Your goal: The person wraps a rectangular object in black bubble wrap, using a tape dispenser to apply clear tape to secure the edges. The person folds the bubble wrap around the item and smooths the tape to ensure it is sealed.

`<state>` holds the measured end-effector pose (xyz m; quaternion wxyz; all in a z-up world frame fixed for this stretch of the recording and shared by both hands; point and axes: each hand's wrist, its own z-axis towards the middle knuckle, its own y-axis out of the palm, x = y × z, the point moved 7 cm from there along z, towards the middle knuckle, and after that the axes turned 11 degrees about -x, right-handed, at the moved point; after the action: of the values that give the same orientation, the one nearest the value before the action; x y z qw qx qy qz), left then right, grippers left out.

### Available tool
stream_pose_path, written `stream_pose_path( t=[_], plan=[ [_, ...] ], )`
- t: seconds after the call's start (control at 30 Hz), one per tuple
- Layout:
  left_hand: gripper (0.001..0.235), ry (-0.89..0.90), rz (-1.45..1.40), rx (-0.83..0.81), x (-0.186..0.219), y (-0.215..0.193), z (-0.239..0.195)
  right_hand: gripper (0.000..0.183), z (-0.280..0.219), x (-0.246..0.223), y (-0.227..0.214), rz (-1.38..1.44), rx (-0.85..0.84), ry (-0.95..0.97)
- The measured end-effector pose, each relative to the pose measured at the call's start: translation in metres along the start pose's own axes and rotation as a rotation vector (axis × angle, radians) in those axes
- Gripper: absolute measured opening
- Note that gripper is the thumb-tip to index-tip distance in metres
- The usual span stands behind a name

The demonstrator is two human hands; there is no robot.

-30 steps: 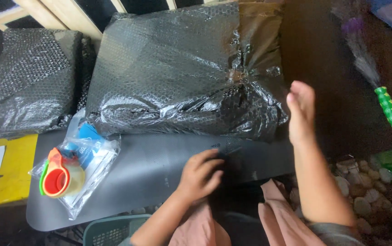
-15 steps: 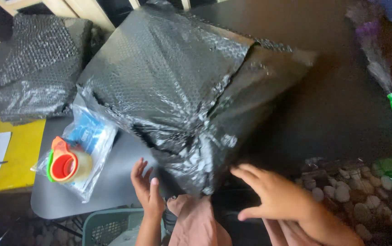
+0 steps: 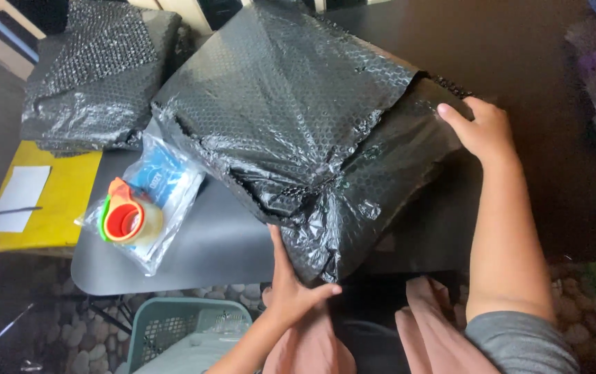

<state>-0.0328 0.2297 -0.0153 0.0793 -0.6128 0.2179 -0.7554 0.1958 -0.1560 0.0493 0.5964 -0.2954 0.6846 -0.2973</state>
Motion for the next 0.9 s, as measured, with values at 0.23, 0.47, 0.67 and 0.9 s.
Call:
stream_pose_path(
  t=[0.23, 0.47, 0.67, 0.9],
  plan=[
    [0.158, -0.025, -0.029, -0.042, -0.014, -0.015, 0.011, 0.043, -0.019, 0.045, -0.002, 0.066, -0.116, -0.023],
    [0.146, 0.226, -0.083, -0.265, -0.046, -0.091, 0.058, 0.061, -0.137, 0.064, 0.005, -0.147, -0.065, -0.007],
    [0.096, 0.219, 0.339, 0.142, 0.014, -0.179, 0.078, 0.037, -0.188, 0.006, 0.043, -0.174, -0.206, -0.117],
    [0.087, 0.319, 0.9, 0.019, 0.082, -0.094, 0.119, 0.034, -0.142, -0.021, 0.005, 0.104, 0.275, -0.451]
  ],
)
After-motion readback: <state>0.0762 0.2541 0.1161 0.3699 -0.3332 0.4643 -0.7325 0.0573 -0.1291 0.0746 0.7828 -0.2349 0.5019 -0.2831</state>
